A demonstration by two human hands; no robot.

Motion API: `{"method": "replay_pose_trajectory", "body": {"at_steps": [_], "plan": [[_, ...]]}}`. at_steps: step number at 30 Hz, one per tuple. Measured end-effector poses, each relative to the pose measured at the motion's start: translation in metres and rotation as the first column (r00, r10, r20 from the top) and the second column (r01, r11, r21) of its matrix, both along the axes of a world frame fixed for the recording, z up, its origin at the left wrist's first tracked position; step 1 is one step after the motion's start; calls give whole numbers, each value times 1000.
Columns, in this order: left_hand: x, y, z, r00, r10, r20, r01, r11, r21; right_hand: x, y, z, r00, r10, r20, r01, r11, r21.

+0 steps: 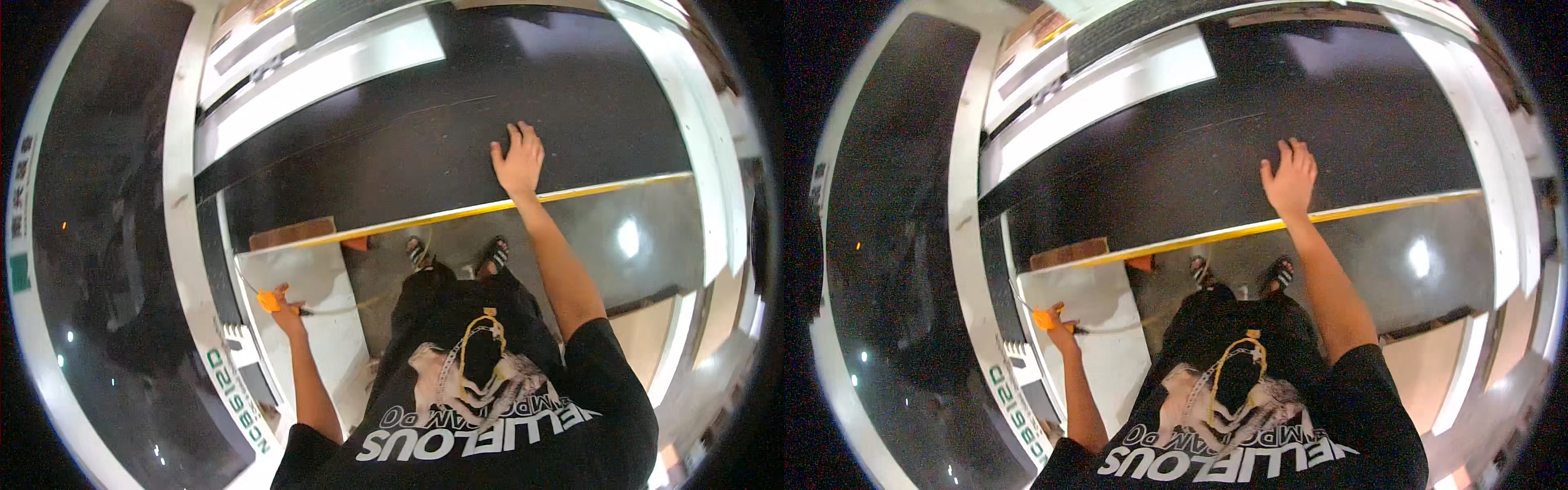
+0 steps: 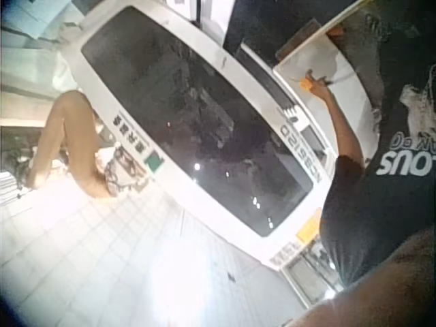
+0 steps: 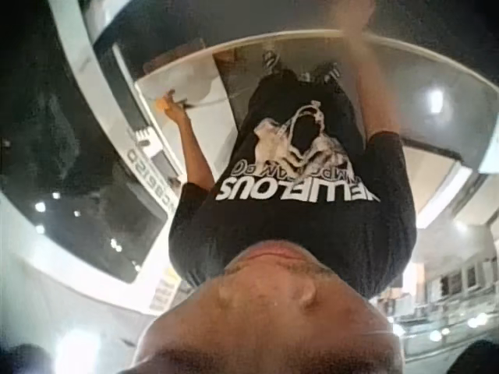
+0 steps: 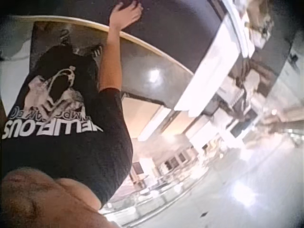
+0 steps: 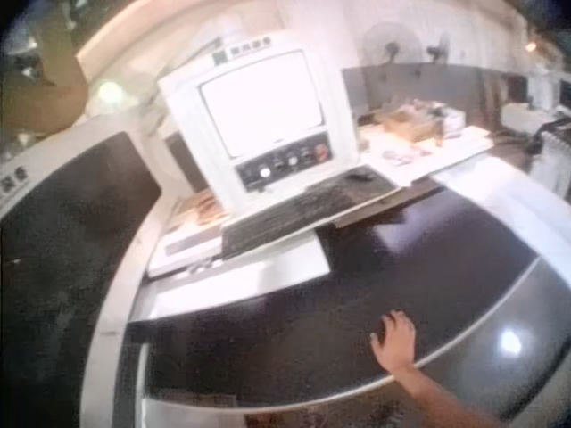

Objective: The operator uses a utility knife to trim edges and then organizes and stacks large white wooden panels near a CNC machine.

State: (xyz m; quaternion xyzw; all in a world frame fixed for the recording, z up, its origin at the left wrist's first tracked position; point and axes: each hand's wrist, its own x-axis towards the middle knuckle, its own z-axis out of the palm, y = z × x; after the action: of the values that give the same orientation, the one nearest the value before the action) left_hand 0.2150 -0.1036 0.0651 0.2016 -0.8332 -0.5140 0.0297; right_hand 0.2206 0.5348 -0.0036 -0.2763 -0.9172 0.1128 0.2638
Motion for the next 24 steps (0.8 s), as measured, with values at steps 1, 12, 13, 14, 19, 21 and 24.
{"method": "replay_pose_trajectory", "body": {"at_steps": [1, 12, 13, 14, 19, 21, 24], "plan": [[13, 0, -10, 991, 14, -133, 6, 989, 147, 1, 1, -2, 1000, -20, 21, 20, 1000, 4], [47, 113, -199, 928, 210, 307, -363, 690, 626, 27, 16, 3, 977, 189, 101, -185, 982, -48], [40, 122, -211, 957, 160, 242, -284, 689, 667, 35, 20, 6, 957, 241, 161, -231, 970, -82], [34, 139, -226, 961, 200, 191, -277, 715, 642, 48, 27, 9, 941, 289, 176, -282, 957, -65], [-8, 183, -267, 951, 246, 188, -307, 830, 466, 180, 58, 15, 980, 159, 117, -141, 979, -144], [-20, 192, -274, 945, 100, 310, -209, 916, 342, 261, 67, 6, 974, -126, 190, 165, 965, -205], [-25, 212, -282, 997, -22, 76, 4, 974, 225, 395, 70, -23, 864, -412, 290, 479, 851, -216]]}}
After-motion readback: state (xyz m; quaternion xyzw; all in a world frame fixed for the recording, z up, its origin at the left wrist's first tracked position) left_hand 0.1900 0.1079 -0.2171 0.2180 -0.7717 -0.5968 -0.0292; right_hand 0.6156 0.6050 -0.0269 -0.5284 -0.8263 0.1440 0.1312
